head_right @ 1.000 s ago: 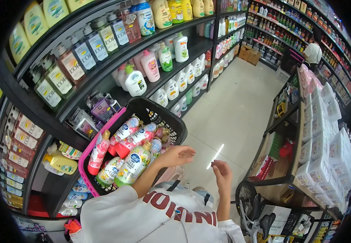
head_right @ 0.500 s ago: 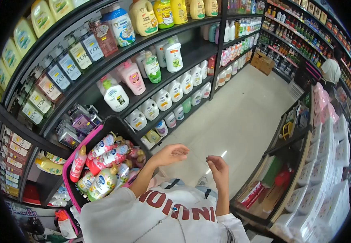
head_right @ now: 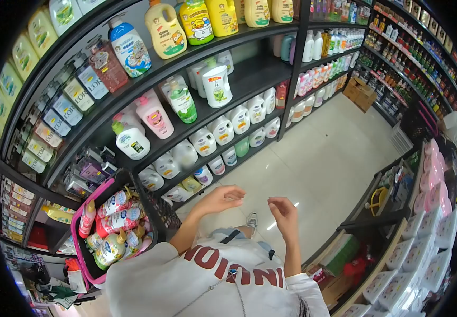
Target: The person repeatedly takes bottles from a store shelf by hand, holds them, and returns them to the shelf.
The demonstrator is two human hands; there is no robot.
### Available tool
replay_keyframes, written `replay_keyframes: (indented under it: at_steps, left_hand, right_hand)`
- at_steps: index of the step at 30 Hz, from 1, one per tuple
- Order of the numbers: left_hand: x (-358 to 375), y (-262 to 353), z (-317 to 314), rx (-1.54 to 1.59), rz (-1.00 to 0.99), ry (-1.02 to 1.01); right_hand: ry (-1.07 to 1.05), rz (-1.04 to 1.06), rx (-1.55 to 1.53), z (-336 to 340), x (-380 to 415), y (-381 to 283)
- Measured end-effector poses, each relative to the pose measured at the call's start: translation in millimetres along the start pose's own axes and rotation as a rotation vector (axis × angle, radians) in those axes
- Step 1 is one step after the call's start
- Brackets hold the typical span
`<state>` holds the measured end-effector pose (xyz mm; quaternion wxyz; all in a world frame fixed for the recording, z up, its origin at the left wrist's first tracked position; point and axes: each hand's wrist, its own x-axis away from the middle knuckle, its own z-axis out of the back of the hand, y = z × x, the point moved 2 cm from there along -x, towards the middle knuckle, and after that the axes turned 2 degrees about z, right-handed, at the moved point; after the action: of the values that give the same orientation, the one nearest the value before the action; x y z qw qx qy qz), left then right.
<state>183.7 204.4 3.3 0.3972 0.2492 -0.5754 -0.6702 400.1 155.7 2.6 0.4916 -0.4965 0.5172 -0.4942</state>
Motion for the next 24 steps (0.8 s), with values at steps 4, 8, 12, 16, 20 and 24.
replay_keyframes:
  at_steps: [4, 8, 12, 16, 20, 24]
  left_hand:
    - [-64.2, -4.2, 24.9, -0.013, -0.016, 0.013]
    - [-117.9, -0.3, 43.5, -0.015, -0.055, 0.032]
    - [-145.2, 12.2, 63.1, -0.015, -0.02, 0.066]
    - [-167.0, 6.8, 80.0, 0.019, 0.041, 0.111]
    - [-183.4, 1.7, 90.0, 0.048, 0.117, 0.198]
    - [-211.2, -5.3, 101.1, 0.074, 0.137, 0.28]
  right_hand:
    - [0.015, 0.02, 0.027, 14.4, -61.4, -3.7]
    - [0.001, -0.02, 0.048, 26.7, -107.6, -12.7]
    - [-0.008, -0.007, -0.013, 33.3, -151.3, 0.2]
    - [-0.073, -0.083, -0.016, 28.1, -192.7, -5.2]
    - [-0.193, -0.095, 0.029, 24.0, -237.1, -7.0]
    - [-0.292, -0.083, 0.036, 30.0, -289.5, -5.8]
